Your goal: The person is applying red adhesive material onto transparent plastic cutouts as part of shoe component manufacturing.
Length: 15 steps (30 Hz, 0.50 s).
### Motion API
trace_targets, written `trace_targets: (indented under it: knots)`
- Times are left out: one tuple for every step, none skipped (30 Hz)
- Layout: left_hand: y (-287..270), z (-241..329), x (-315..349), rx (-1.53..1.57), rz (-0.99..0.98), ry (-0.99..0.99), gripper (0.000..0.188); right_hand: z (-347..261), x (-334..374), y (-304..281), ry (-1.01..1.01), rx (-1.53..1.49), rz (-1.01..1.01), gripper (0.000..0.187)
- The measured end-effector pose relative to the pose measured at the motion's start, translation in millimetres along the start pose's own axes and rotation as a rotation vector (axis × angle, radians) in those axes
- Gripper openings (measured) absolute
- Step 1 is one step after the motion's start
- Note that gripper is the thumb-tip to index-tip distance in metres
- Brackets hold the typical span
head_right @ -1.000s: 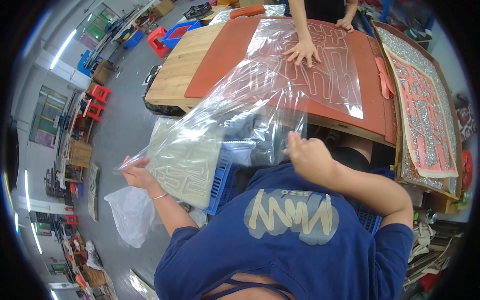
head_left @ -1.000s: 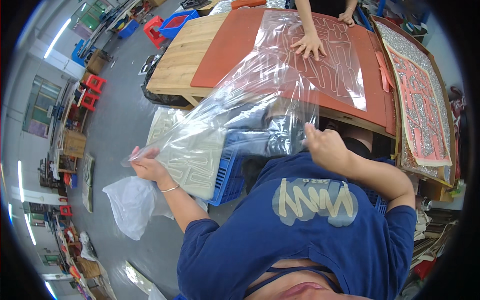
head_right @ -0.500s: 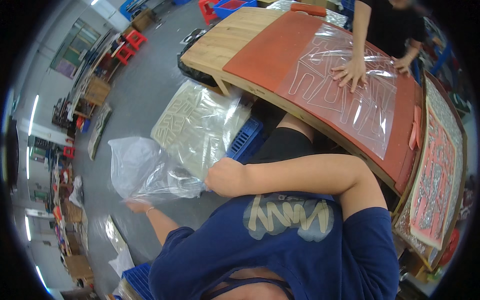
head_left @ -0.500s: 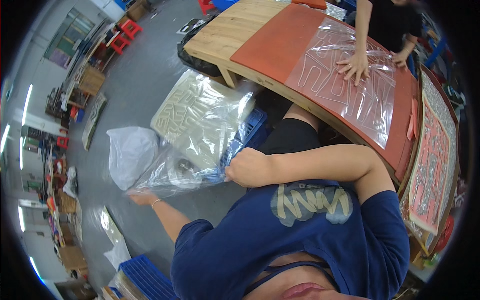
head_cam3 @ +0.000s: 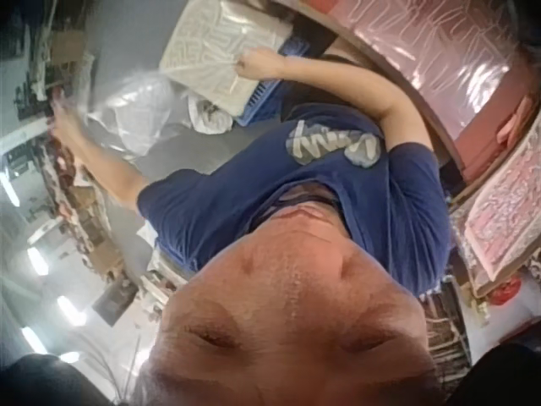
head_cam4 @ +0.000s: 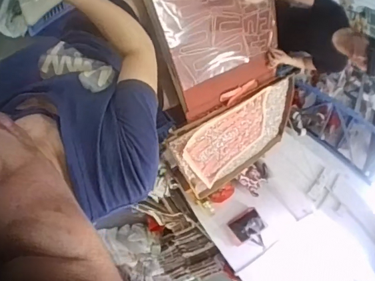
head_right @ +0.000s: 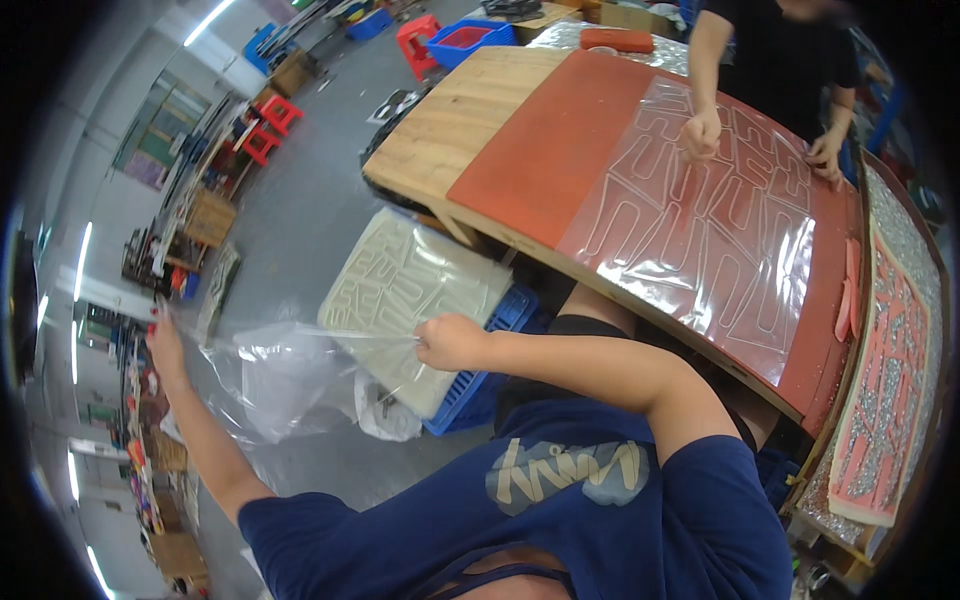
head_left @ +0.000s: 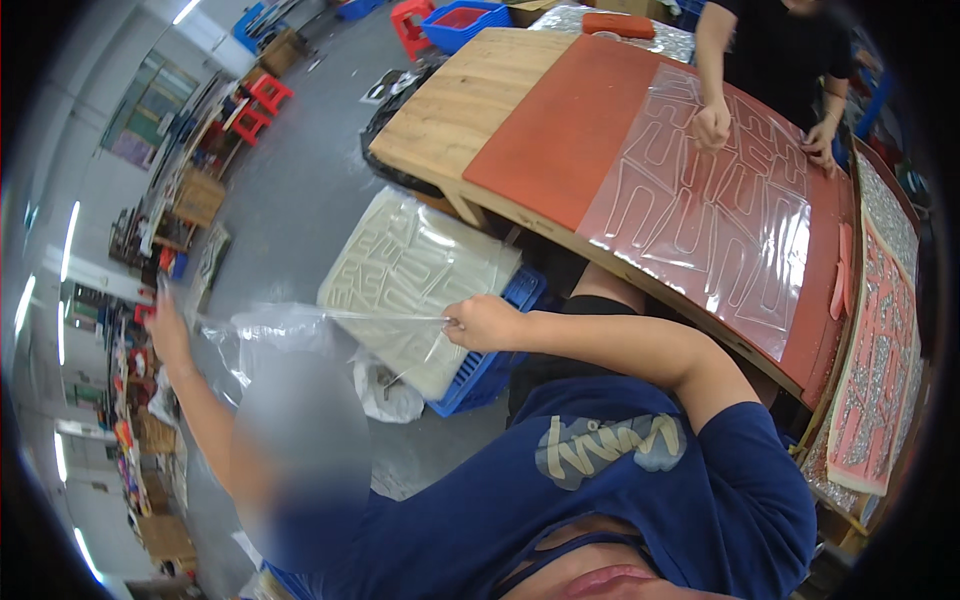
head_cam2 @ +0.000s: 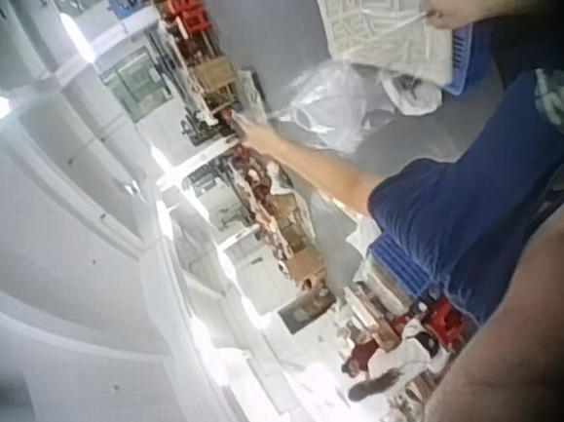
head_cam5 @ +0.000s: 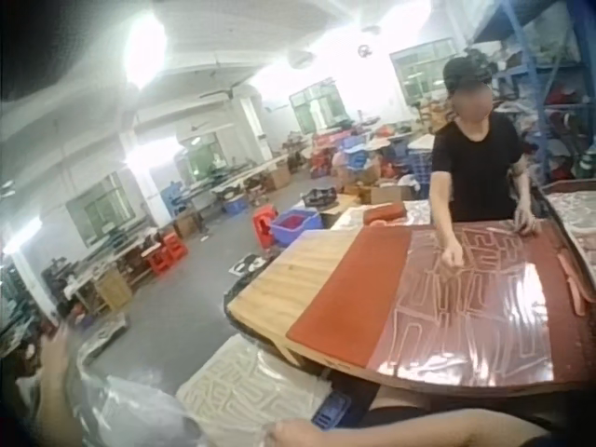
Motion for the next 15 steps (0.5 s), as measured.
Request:
trace_targets:
  knots:
    - [5.5, 45.9, -80.0, 0.23, -0.166, -0.158, 0.044, 21.9, -5.4, -12.1, 0.032, 0.022, 0.034, 0.026]
    - [-29.7, 105.3, -148.9, 0.307, -0.073, -0.151, 0.043, 43.0, -9.4, -31.7, 0.099, -0.034, 0.123, 0.029]
    - [-27.9, 114.3, -198.5, 0.126, 0.261, 0.173, 0.038, 42.4, -14.8, -38.9, 0.119, -0.12, 0.184, 0.033]
    - [-47.0, 187.0, -262.6, 0.194, 0.227, 0.166, 0.038, 62.0, -17.4, -54.9, 0.159, -0.092, 0.226, 0.033]
    - [-58.4, 224.8, -312.3, 0.236, 0.368, 0.242, 0.035, 76.5, -19.3, -55.9, 0.3, -0.205, 0.196, 0.038]
    - [-69.4, 276.5, -359.9, 0.362, 0.304, 0.131, 0.033, 97.9, -18.7, -60.8, 0.452, -0.311, 0.178, 0.042]
    - [-84.5, 312.7, -395.3, 0.513, 0.394, 0.018, 0.038, 107.5, -23.0, -65.7, 0.456, -0.3, 0.196, 0.042]
    - [-115.6, 376.8, -421.1, 0.646, 0.324, -0.002, 0.042, 130.6, -22.2, -72.7, 0.533, -0.418, 0.249, 0.044]
    - [-123.5, 405.2, -444.8, 0.654, 0.428, -0.024, 0.045, 137.5, -26.3, -70.4, 0.578, -0.549, 0.27, 0.045]
    - [-152.3, 455.4, -455.2, 0.729, 0.467, -0.013, 0.046, 154.1, -25.3, -77.7, 0.643, -0.636, 0.306, 0.046]
    - [-178.6, 493.7, -457.9, 0.788, 0.498, -0.008, 0.047, 164.3, -26.9, -84.4, 0.653, -0.626, 0.33, 0.046]
    - [-181.8, 520.6, -470.0, 0.862, 0.509, 0.019, 0.047, 170.3, -29.1, -84.2, 0.711, -0.759, 0.344, 0.047]
    - [-179.6, 548.0, -480.2, 0.931, 0.516, 0.044, 0.049, 176.3, -32.1, -82.3, 0.769, -0.894, 0.353, 0.049]
    - [-184.6, 580.8, -485.0, 1.082, 0.436, -0.019, 0.06, 189.7, -31.9, -84.4, 0.82, -0.945, 0.362, 0.057]
    - [-188.2, 609.5, -484.7, 1.223, 0.348, -0.086, 0.073, 197.3, -32.3, -88.5, 0.829, -0.94, 0.375, 0.057]
Point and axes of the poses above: each hand's wrist, its own x-axis away from the middle knuckle, its own y-axis out of the palm, z = x × y, the point moved 9 cm from there along -x, towards the middle knuckle, and after that the axes turned 13 degrees about z, right-handed, at the moved point
